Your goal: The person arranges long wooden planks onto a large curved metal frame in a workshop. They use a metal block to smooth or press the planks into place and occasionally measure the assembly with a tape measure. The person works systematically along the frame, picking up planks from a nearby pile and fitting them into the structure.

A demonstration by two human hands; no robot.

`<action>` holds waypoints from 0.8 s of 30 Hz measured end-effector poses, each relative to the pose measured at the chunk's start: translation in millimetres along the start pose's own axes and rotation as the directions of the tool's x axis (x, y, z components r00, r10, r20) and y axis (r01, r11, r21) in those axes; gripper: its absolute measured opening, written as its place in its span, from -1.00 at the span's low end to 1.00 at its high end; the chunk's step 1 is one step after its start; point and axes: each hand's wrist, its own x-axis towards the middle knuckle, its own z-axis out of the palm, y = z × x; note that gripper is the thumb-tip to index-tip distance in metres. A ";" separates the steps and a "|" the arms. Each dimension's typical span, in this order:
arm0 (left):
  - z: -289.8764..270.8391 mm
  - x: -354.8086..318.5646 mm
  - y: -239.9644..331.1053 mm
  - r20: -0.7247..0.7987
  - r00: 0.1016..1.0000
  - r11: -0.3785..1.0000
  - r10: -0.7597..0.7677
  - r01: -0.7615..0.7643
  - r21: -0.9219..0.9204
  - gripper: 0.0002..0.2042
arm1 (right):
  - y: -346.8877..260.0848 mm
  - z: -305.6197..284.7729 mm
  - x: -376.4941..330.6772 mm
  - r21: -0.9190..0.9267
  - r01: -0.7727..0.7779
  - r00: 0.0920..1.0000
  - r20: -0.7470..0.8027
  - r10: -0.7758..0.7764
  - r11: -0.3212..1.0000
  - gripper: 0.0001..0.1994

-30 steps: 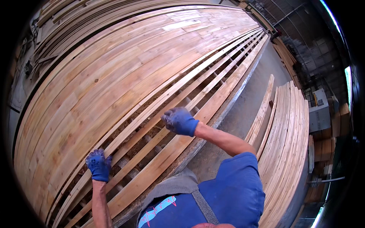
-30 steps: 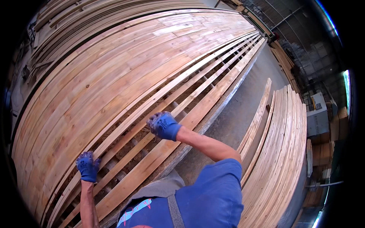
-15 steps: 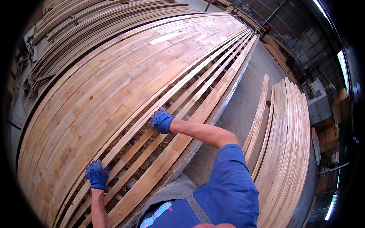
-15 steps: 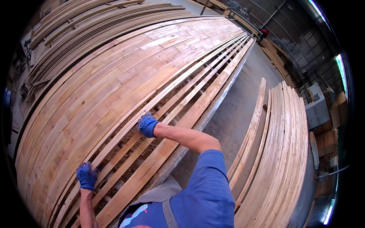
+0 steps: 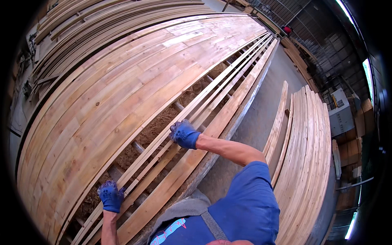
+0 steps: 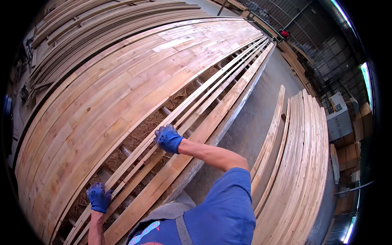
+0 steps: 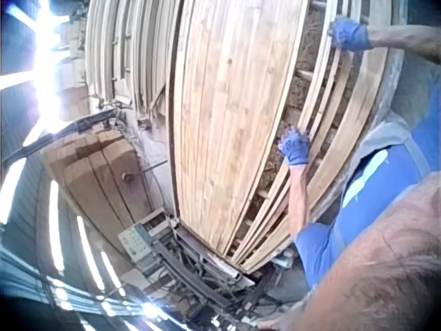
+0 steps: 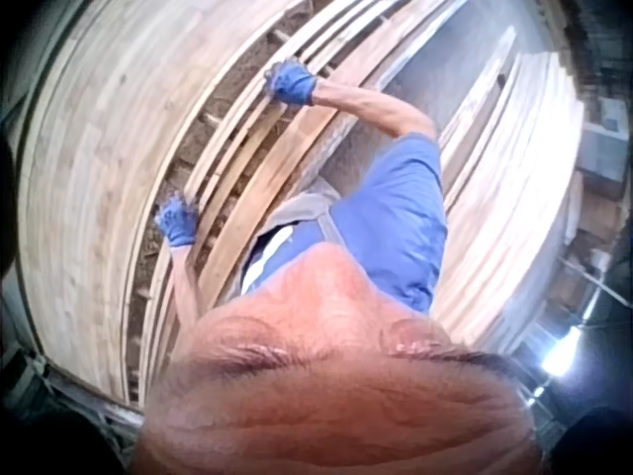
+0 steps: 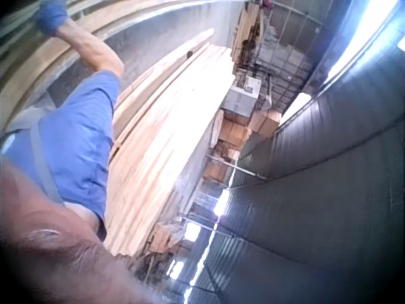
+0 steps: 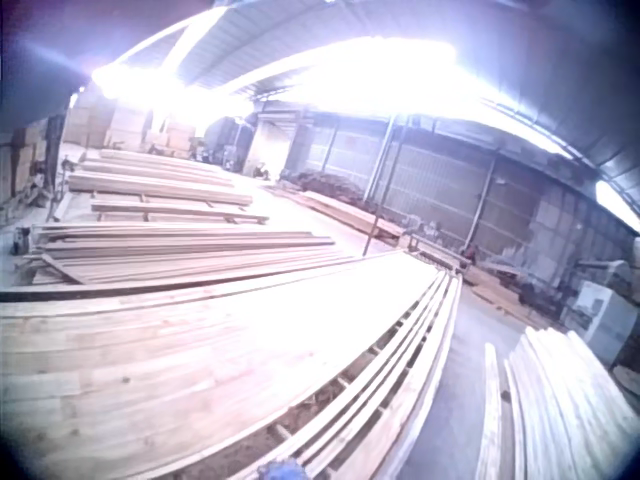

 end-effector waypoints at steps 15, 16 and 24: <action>8.8 -8.5 -12.6 0.032 0.995 0.993 0.096 -0.094 -0.065 -0.27 | -22.5 -14.8 -41.9 0.081 0.037 0.988 0.145 -0.048 0.996 -0.79; 5.1 -7.1 -10.7 0.081 0.995 0.998 0.059 -0.056 -0.043 -0.29 | -22.1 -13.1 -42.5 0.079 0.054 0.989 0.134 -0.065 0.995 -0.78; 9.3 4.0 -17.9 -0.020 1.000 1.000 0.024 -0.024 0.008 -0.30 | -24.3 4.4 -25.2 0.047 0.218 0.967 0.122 -0.222 0.975 -0.70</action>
